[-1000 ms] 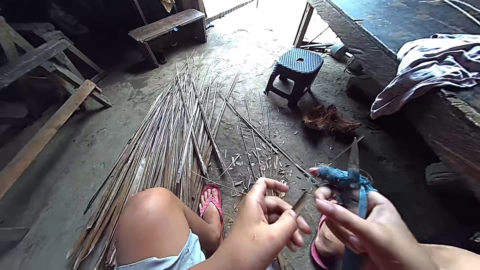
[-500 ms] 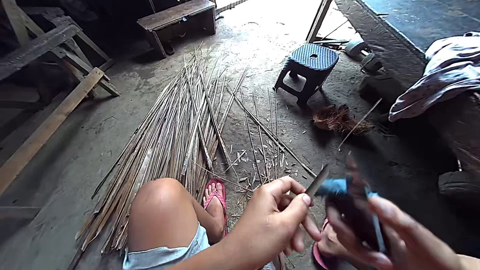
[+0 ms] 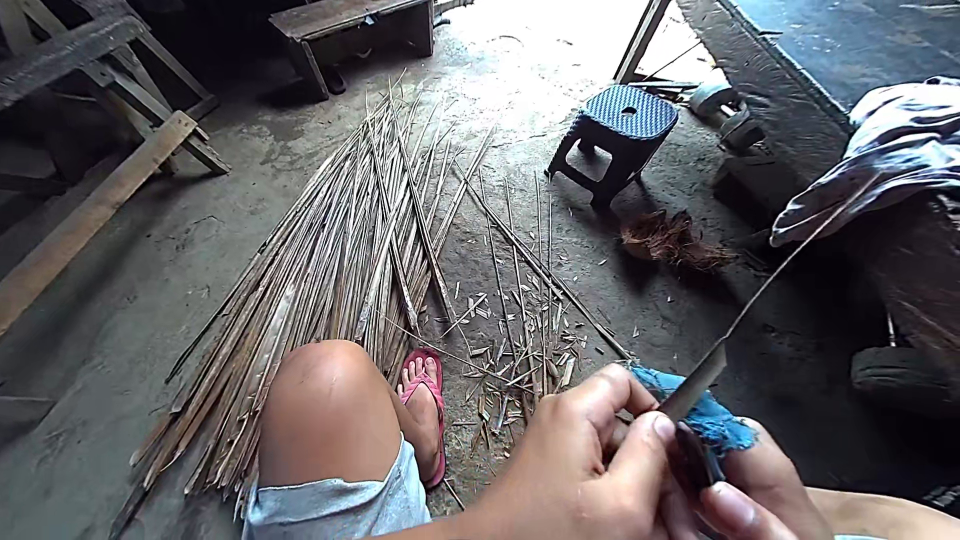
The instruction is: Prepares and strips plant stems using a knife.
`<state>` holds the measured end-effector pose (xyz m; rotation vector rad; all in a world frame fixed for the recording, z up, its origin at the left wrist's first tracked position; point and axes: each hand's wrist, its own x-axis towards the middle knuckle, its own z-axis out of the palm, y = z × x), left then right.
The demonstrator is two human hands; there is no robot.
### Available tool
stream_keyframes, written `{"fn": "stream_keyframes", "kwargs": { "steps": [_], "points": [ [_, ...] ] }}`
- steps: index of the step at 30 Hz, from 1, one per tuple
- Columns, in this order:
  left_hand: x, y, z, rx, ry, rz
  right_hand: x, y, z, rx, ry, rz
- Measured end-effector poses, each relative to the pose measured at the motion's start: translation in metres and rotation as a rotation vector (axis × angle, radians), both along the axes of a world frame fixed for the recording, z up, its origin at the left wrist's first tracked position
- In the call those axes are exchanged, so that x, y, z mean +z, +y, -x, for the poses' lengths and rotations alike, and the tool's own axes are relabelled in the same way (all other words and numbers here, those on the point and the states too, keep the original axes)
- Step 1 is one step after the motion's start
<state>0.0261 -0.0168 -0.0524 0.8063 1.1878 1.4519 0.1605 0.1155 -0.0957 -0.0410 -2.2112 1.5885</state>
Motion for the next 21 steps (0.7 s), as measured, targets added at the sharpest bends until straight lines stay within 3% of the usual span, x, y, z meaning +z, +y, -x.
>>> {"fn": "stream_keyframes", "kwargs": {
  "steps": [10, 16, 21],
  "points": [
    [-0.004, -0.001, 0.012, -0.05, -0.267, 0.019, -0.02, 0.014, 0.006, -0.172, 0.054, -0.111],
    [-0.007, -0.001, 0.015, 0.052, -0.139, 0.069, -0.014, 0.02, 0.007, -0.423, -0.008, -0.137],
    [-0.007, -0.003, 0.015, 0.052, -0.135, 0.096, -0.01, 0.017, 0.009, -0.509, -0.115, 0.06]
  ]
}}
